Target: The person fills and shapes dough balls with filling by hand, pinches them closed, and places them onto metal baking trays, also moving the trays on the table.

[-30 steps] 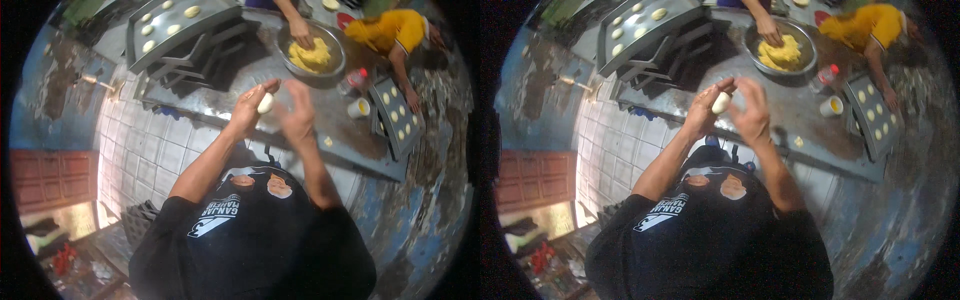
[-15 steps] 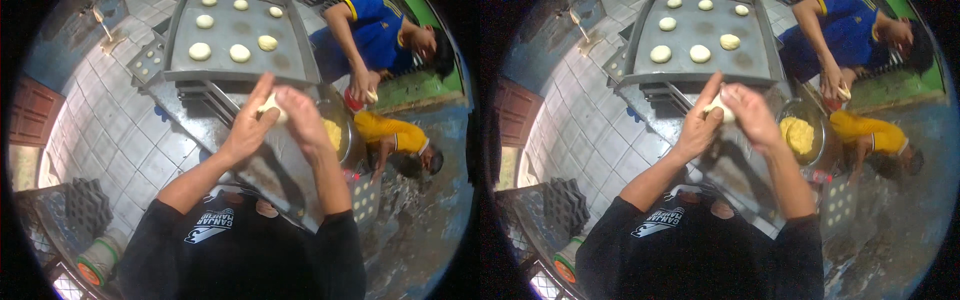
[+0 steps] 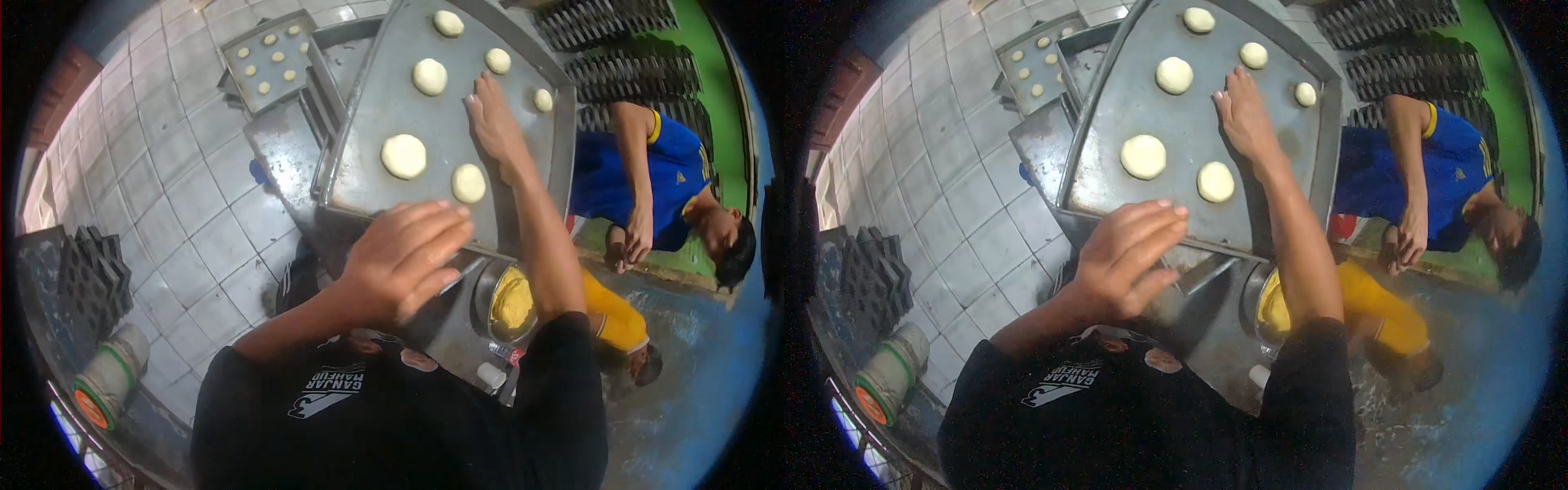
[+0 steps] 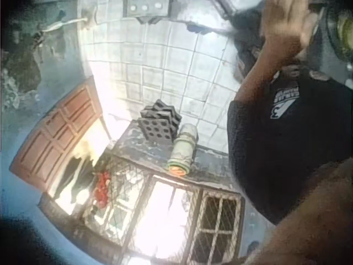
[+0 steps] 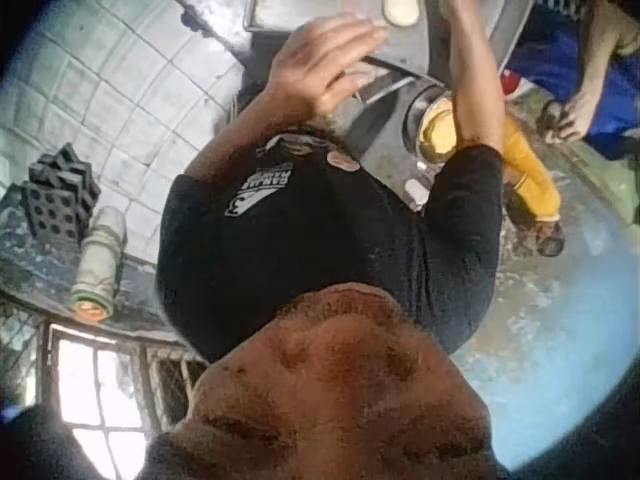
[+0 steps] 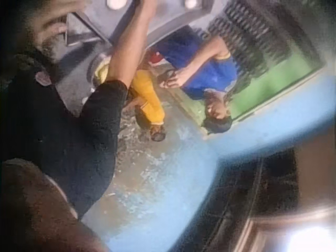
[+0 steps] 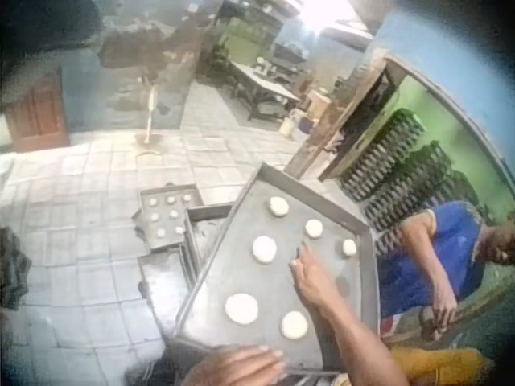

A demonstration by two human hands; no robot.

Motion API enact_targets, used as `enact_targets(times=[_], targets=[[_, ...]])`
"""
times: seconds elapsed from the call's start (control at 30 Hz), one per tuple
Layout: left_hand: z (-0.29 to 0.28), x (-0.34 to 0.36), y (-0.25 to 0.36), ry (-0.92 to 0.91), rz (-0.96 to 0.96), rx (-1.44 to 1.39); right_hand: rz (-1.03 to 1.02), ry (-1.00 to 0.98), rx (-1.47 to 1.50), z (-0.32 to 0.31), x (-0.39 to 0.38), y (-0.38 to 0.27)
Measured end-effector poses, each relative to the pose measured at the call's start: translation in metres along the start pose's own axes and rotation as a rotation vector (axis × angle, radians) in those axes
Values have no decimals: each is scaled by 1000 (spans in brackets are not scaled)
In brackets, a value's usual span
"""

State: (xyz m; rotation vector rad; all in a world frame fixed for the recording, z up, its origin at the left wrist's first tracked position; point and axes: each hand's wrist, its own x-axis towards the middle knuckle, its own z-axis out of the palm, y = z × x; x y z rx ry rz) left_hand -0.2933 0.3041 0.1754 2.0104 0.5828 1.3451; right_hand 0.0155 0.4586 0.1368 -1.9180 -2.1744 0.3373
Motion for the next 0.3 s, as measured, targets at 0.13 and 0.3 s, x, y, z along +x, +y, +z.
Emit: enact_targets(times=[0.13,0.3], targets=[[8,15,-2,22,4,-87,-146,181,-85,8,4,3],[12,16,3,-116,-9,-132,390,-163,545,-53,0,-20]])
